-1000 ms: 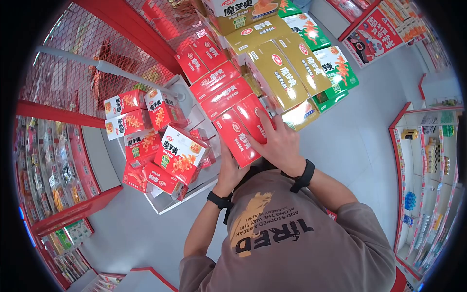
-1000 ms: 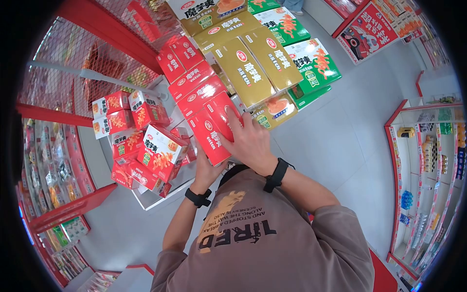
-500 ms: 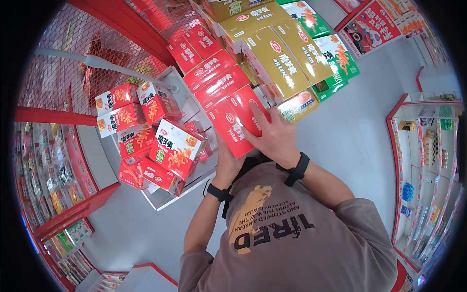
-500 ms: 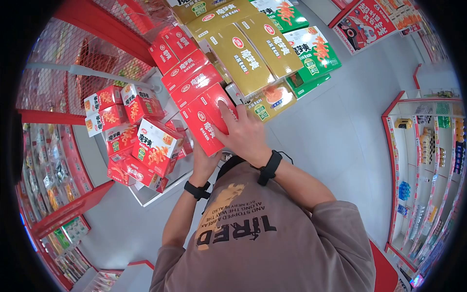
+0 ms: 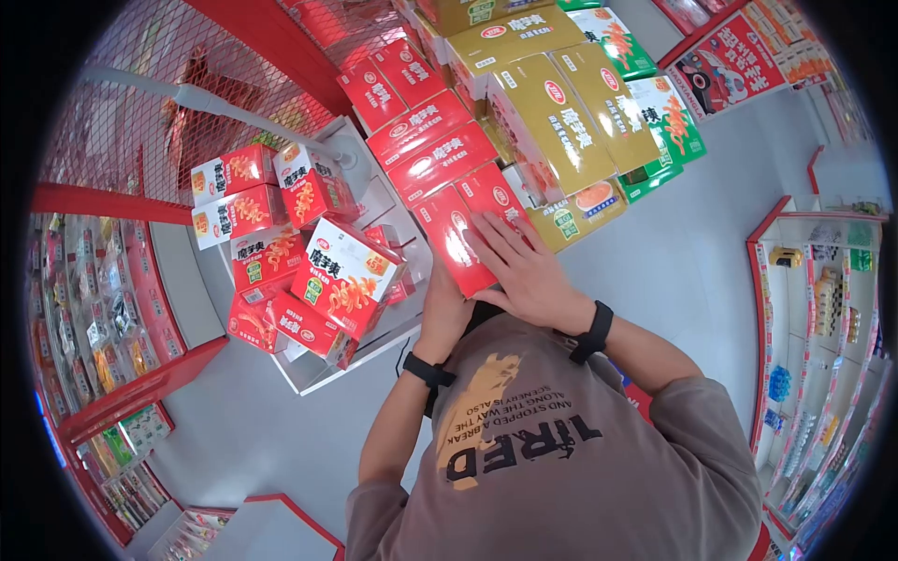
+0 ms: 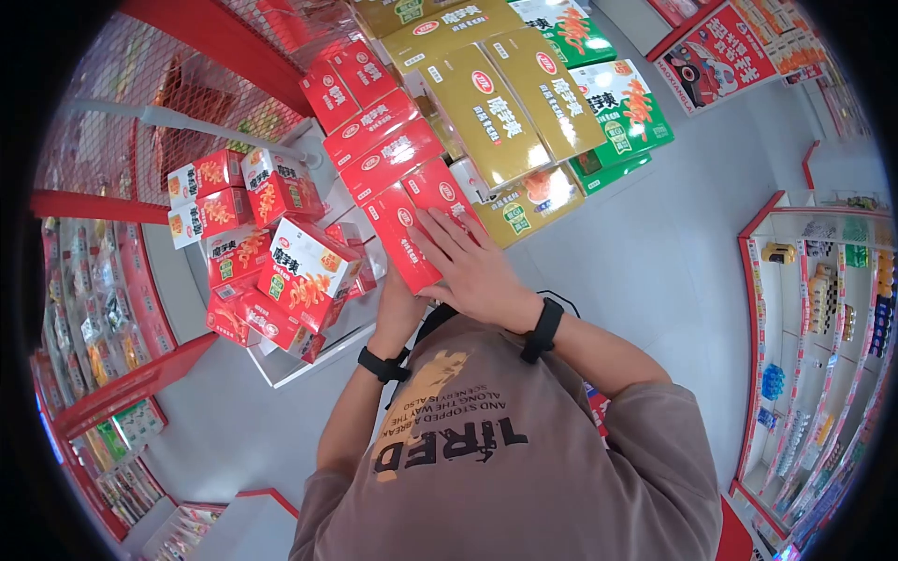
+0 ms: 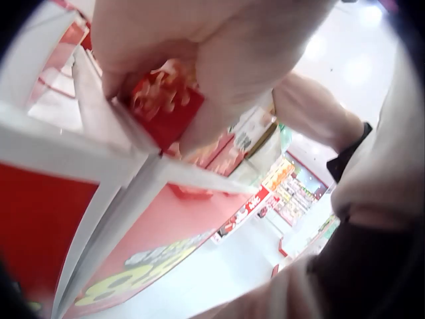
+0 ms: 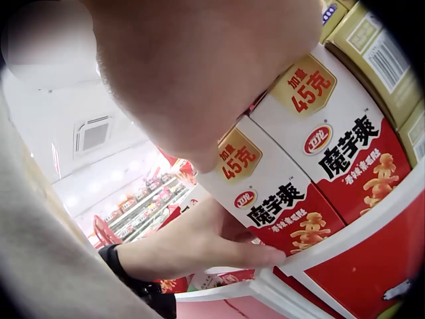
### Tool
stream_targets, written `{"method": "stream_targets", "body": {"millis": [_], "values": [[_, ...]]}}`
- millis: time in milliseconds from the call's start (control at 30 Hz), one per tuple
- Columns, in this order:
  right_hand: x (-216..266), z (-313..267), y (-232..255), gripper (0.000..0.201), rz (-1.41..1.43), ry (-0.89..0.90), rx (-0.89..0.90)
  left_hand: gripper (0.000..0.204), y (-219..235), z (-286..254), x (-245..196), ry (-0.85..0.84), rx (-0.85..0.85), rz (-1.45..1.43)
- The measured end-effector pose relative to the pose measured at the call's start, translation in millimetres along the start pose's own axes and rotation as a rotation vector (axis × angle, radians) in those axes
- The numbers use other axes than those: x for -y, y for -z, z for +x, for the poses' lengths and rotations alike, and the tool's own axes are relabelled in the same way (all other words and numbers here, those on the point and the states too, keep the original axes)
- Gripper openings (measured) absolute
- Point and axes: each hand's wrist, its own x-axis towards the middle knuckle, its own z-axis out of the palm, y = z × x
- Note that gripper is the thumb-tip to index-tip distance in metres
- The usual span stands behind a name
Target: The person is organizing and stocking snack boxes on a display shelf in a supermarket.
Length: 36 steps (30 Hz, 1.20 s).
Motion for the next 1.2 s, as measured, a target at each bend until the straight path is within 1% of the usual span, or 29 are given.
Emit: {"method": "stream_targets", "body": {"millis": [67, 100, 200, 267, 367, 400, 467, 500, 600, 700, 800, 900, 933, 967, 1000, 1033, 1133, 1200], "values": [[0.5, 0.2, 1.8, 0.077, -0.009, 0.008, 0.024, 0.075, 19.7, -13.2, -23.5, 0.162, 0.074, 0.024], [0.2, 0.3, 2.9, 0.076, 0.012, 0.003, 0.033, 0.081, 31.8, -20.2, -23.5, 0.153, 0.142, 0.117], [-2.2, 0.9, 7.7, 0.074, 0.042, 0.001, 0.083, 0.087, 92.8, -45.2, -23.0, -0.361, 0.047, 0.448], [-4.3, 2.4, 11.6, 0.068, 0.046, 0.02, 0.092, 0.098, 131.3, -46.3, -28.4, -0.234, -0.22, 0.655], [-6.8, 4.9, 14.6, 0.063, 0.031, 0.046, 0.085, 0.12, 159.5, -38.9, -24.4, 0.061, -0.299, 0.779], [-7.1, 6.6, 15.7, 0.061, 0.039, 0.052, 0.077, 0.126, 165.0, -36.2, -21.1, 0.145, -0.232, 0.781], [-8.5, 8.0, 17.1, 0.059, 0.052, 0.066, 0.068, 0.14, 170.1, -31.9, -8.9, 0.312, -0.092, 0.778], [-10.3, 8.4, 16.7, 0.059, 0.057, 0.074, 0.063, 0.145, 171.5, -28.7, -6.2, 0.354, -0.049, 0.79], [-12.8, 7.0, 16.1, 0.059, 0.079, 0.092, 0.05, 0.145, 172.2, -21.5, -7.3, 0.369, 0.059, 0.789], [-14.8, 5.6, 15.2, 0.06, 0.106, 0.106, 0.015, 0.146, 172.8, -16.2, -2.6, 0.321, 0.078, 0.825], [-17.2, 4.4, 13.1, 0.06, 0.124, 0.117, -0.007, 0.142, 172.7, -10.5, -14.1, 0.384, 0.108, 0.748], [-19.6, 4.8, 13.9, 0.059, 0.138, 0.131, -0.009, 0.136, 168.7, -19.1, -4.4, 0.241, -0.008, 0.682], [-20.4, 5.0, 14.8, 0.059, 0.143, 0.131, -0.011, 0.136, 167.1, -23.3, -8.5, 0.212, -0.038, 0.7], [-21.0, 5.2, 16.1, 0.06, 0.174, 0.168, -0.034, 0.136, 162.2, -29.0, -13.9, 0.181, -0.065, 0.72], [-21.7, 5.4, 18.4, 0.061, 0.204, 0.202, -0.059, 0.136, 156.3, -35.0, -20.0, 0.147, -0.089, 0.739], [-22.3, 6.1, 21.2, 0.062, 0.234, 0.235, -0.084, 0.138, 150.2, -42.4, -35.1, 0.118, -0.129, 0.759], [-16.9, 7.3, 34.4, 0.065, 0.455, 0.234, -0.061, 0.139, 132.5, -71.2, -62.5, 0.042, -0.268, 0.623], [-4.3, 12.0, 47.8, 0.074, 0.605, 0.142, 0.038, 0.14, 118.2, -82.2, -83.8, -0.039, -0.302, 0.542]]}}
